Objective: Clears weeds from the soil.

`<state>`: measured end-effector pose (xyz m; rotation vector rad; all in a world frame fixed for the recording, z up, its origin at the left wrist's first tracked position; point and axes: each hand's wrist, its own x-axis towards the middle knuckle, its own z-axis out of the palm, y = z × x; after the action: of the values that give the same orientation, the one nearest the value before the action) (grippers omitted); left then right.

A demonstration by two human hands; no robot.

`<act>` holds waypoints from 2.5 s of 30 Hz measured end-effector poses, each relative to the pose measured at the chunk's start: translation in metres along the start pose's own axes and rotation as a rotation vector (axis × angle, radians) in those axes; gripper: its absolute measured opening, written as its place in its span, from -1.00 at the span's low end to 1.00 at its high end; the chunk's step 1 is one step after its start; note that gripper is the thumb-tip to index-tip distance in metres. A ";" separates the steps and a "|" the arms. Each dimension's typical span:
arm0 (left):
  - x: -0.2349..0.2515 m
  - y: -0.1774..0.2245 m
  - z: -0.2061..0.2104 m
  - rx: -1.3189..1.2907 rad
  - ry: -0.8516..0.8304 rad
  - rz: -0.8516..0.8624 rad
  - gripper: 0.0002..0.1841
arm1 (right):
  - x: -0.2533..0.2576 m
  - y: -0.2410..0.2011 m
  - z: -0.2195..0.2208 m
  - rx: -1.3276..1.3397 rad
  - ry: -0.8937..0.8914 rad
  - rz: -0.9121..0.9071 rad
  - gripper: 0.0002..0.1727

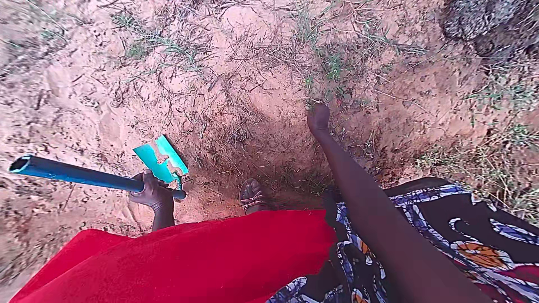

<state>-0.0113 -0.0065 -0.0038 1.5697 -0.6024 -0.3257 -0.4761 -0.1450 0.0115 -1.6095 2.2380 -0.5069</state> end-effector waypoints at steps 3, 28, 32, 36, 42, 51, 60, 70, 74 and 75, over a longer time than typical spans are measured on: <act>0.002 -0.003 -0.001 -0.002 0.001 -0.006 -0.87 | -0.012 0.003 0.000 -0.002 0.010 -0.008 -0.59; 0.002 -0.001 0.001 -0.026 -0.011 -0.042 -0.88 | -0.049 0.012 -0.027 0.753 -0.032 0.238 -0.53; 0.003 -0.007 -0.003 -0.046 -0.038 -0.037 -0.87 | -0.024 0.044 -0.053 0.774 0.199 0.387 -0.44; 0.003 -0.008 -0.004 -0.041 -0.043 -0.038 -0.87 | -0.021 0.048 -0.050 0.301 -0.072 0.323 -0.47; 0.003 -0.004 0.000 -0.045 -0.012 -0.035 -0.86 | -0.071 -0.010 0.003 -0.257 -0.169 -0.062 -0.56; 0.001 -0.002 0.000 -0.028 -0.013 -0.051 -0.88 | -0.126 -0.072 -0.003 -0.039 -0.305 -0.461 -0.66; -0.001 0.002 -0.001 -0.017 -0.024 -0.049 -0.91 | -0.024 0.012 -0.038 -0.130 -0.145 0.250 -0.48; -0.001 0.004 0.000 -0.022 -0.015 -0.056 -0.89 | 0.059 0.024 -0.047 0.036 0.001 0.172 -0.47; 0.000 -0.002 -0.002 -0.032 -0.024 -0.028 -0.89 | 0.077 0.026 -0.032 0.074 0.029 0.230 -0.53; 0.001 -0.003 -0.003 -0.034 -0.025 -0.022 -0.90 | 0.077 0.027 -0.030 0.087 0.030 0.219 -0.54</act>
<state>-0.0083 -0.0045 -0.0060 1.5422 -0.5961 -0.3709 -0.5361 -0.2071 0.0205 -1.3030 2.3437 -0.5620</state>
